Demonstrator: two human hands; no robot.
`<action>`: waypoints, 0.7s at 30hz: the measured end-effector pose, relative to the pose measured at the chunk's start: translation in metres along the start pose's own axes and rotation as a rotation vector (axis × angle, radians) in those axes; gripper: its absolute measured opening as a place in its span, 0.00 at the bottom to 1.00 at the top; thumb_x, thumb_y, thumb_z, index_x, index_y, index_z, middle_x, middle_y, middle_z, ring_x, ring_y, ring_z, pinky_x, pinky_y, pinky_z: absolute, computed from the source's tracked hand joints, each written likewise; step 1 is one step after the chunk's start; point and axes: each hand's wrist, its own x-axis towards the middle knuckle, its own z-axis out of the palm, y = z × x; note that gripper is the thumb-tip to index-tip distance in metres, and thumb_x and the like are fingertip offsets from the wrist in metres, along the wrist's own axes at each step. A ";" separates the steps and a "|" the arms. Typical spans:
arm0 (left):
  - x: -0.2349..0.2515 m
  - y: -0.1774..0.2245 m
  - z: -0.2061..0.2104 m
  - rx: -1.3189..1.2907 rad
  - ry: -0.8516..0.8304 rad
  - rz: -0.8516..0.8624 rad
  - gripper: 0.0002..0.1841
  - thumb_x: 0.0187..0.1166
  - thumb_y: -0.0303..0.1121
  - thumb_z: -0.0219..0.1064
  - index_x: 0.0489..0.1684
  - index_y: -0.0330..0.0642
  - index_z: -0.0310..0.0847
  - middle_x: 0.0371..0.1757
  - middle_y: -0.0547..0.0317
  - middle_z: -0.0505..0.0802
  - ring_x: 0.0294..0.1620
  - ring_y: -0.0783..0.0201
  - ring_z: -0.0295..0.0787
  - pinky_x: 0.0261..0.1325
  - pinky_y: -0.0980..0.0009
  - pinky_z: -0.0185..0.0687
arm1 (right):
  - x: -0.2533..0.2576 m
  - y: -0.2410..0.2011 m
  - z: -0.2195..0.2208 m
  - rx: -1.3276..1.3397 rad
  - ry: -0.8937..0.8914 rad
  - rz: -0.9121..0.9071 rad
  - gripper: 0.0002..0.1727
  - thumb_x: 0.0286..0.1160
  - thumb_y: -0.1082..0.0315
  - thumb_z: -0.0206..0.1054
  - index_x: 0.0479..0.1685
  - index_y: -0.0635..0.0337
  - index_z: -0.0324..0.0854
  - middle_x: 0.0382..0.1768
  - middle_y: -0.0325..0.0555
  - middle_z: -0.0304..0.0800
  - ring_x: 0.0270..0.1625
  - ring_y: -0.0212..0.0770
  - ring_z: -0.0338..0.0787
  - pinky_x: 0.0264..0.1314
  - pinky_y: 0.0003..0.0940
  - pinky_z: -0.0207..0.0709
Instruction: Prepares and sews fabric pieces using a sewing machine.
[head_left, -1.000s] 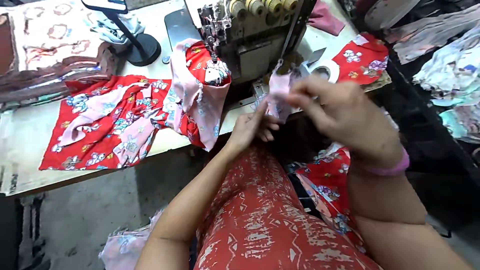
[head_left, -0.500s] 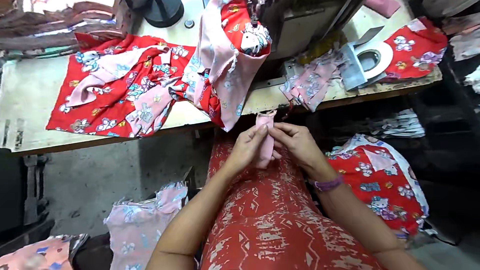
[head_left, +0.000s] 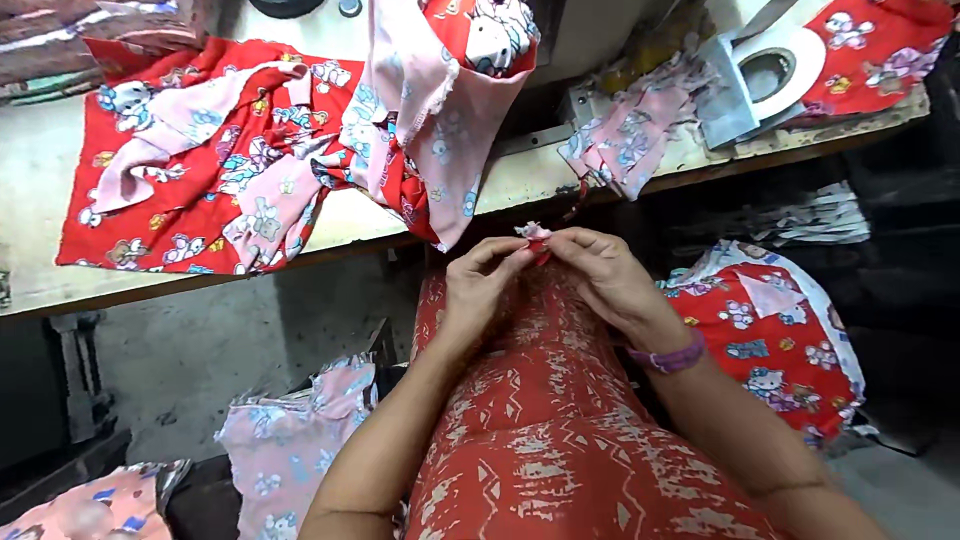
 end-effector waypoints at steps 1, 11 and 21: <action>0.001 0.000 -0.003 -0.075 -0.058 -0.103 0.06 0.80 0.24 0.68 0.47 0.39 0.91 0.46 0.68 0.94 0.43 0.78 0.89 0.50 0.77 0.87 | 0.000 -0.002 -0.009 0.023 -0.014 0.030 0.13 0.89 0.68 0.56 0.42 0.53 0.87 0.38 0.32 0.92 0.42 0.24 0.89 0.51 0.23 0.84; 0.044 -0.015 -0.001 0.302 -0.578 -0.245 0.05 0.82 0.27 0.66 0.39 0.36 0.87 0.32 0.65 0.90 0.34 0.79 0.85 0.44 0.79 0.82 | 0.015 -0.012 -0.088 -0.925 -0.379 -0.026 0.09 0.71 0.72 0.75 0.48 0.59 0.92 0.42 0.39 0.94 0.45 0.29 0.90 0.57 0.32 0.82; -0.007 -0.098 -0.021 0.641 -0.727 0.141 0.09 0.78 0.35 0.71 0.38 0.42 0.98 0.45 0.53 0.93 0.56 0.53 0.86 0.67 0.52 0.76 | -0.012 0.072 -0.101 -1.189 -0.481 -0.162 0.09 0.76 0.63 0.72 0.36 0.56 0.96 0.39 0.46 0.94 0.51 0.51 0.89 0.63 0.62 0.69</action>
